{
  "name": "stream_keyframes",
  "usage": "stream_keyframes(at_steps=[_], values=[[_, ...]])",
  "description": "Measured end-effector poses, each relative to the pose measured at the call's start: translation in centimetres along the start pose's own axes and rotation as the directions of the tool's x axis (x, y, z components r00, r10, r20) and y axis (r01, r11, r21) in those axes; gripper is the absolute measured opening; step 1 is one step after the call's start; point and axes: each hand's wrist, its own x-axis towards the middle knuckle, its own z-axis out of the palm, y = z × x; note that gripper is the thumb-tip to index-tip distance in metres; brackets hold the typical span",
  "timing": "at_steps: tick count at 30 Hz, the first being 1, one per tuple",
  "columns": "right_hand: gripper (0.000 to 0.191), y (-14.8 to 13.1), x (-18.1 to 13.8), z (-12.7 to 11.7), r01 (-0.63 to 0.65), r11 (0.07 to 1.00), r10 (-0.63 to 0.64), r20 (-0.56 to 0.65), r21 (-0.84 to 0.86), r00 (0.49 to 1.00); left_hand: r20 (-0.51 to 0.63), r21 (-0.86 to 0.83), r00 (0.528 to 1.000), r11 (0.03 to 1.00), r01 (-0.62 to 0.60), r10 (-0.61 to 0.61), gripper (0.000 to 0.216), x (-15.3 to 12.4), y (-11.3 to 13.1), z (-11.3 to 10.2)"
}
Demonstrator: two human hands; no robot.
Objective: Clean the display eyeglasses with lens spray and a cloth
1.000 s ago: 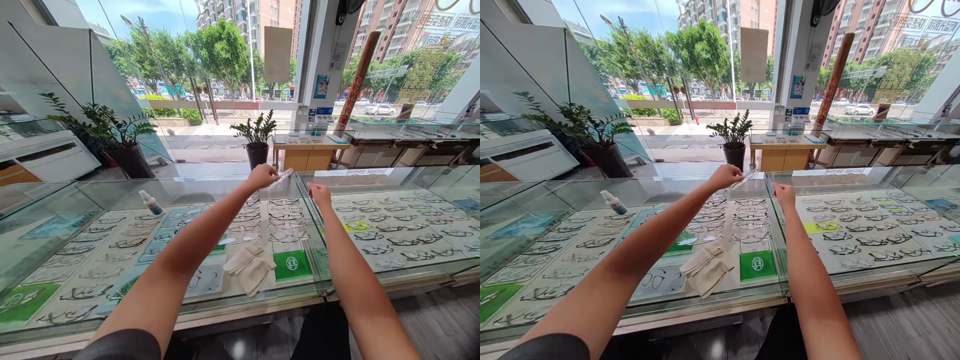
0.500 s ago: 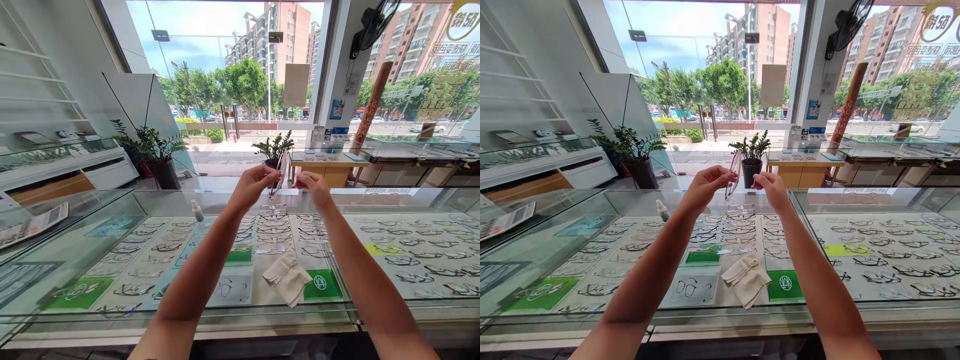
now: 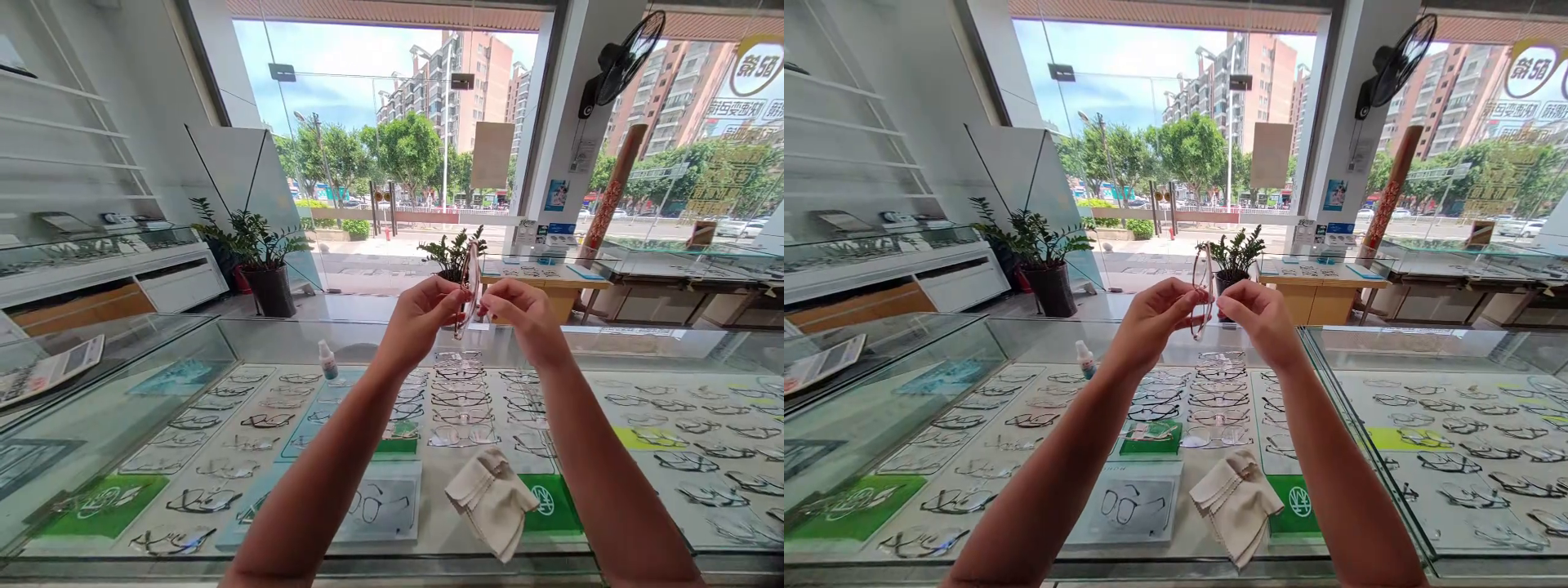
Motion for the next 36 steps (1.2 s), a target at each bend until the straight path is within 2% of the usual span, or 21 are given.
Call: stream_keyframes(at_steps=[6, 11, 20, 29, 36], values=[[0.006, 0.12, -0.07, 0.63, -0.066, 0.988, 0.067, -0.002, 0.141, 0.998, -0.026, 0.018, 1.000, 1.000, -0.003, 0.004, 0.022, 0.04, 0.08, 0.17], [0.021, 0.39, 0.11, 0.59, -0.090, 0.976, 0.087, 0.026, 0.198, 0.996, -0.020, 0.023, 1.000, 1.000, 0.001, 0.000, 0.024, 0.03, -0.09, 0.20], [0.026, 0.35, 0.30, 0.69, -0.029, 0.996, 0.025, 0.047, 0.084, 0.999, -0.015, 0.072, 1.000, 0.997, -0.003, 0.004, 0.028, 0.09, -0.42, 0.15], [0.026, 0.01, 0.19, 0.54, 0.018, 0.999, -0.023, 0.110, 0.050, 0.994, -0.009, 0.047, 1.000, 0.999, 0.010, -0.009, 0.029, 0.14, -0.40, -0.05], [0.029, 0.33, 0.19, 0.13, 0.061, 0.998, -0.063, 0.098, 0.027, 0.993, -0.001, 0.082, 1.000, 0.997, -0.006, 0.007, 0.029, 0.23, -0.43, -0.17]])
